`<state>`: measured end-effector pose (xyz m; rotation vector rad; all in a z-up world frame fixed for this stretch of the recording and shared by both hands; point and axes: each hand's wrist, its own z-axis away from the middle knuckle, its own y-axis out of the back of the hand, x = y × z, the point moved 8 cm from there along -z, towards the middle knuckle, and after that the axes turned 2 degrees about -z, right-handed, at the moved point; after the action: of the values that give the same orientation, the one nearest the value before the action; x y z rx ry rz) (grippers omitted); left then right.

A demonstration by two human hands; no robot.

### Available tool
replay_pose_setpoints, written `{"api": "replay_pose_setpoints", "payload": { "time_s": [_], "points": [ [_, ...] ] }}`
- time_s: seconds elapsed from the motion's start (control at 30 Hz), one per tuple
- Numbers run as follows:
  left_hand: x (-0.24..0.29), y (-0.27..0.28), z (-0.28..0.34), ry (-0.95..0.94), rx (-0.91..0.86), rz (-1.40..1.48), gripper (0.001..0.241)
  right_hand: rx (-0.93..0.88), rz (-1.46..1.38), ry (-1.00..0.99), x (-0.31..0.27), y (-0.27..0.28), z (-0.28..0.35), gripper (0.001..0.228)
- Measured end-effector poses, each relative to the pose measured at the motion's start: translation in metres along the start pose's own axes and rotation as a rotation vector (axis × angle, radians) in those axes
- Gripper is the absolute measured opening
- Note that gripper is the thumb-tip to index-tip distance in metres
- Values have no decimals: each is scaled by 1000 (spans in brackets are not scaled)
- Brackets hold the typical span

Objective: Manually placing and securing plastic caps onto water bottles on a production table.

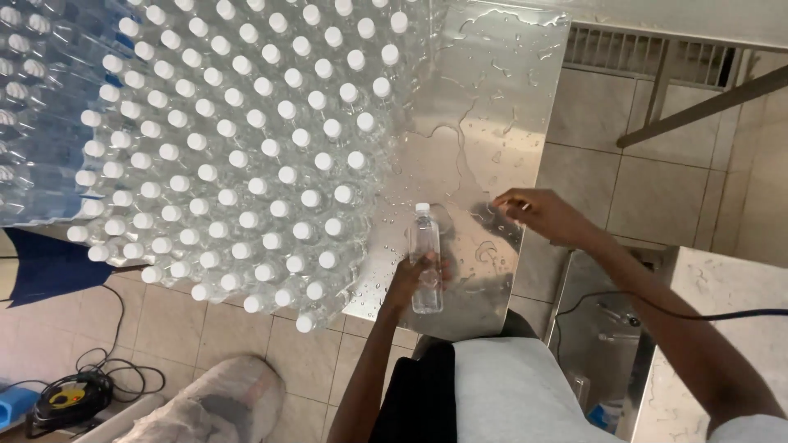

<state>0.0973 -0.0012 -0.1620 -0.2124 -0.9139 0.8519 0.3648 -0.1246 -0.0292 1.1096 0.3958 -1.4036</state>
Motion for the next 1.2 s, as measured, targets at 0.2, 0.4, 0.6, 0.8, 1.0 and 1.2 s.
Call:
{"api": "replay_pose_setpoints", "payload": {
  "time_s": [0.2,0.4,0.6,0.8,1.0,1.2],
  "points": [
    [-5,-19,31,47,-40,-218,69,21,81,136,31,-63,7,32],
    [4,-37,58,7,-82,-104,64,-33,60,356,-37,-80,13,44],
    [26,-49,83,-103,-198,-346,60,-240,102,462,-87,-84,15,40],
    [36,-55,98,-182,-354,-369,57,-324,115,385,-78,-85,7,39],
    [37,-49,111,-209,-397,-362,49,-375,548,440,-87,-103,23,37],
    [-21,-37,106,43,-735,17,77,-11,937,1327,-97,-133,70,48]
  ]
}}
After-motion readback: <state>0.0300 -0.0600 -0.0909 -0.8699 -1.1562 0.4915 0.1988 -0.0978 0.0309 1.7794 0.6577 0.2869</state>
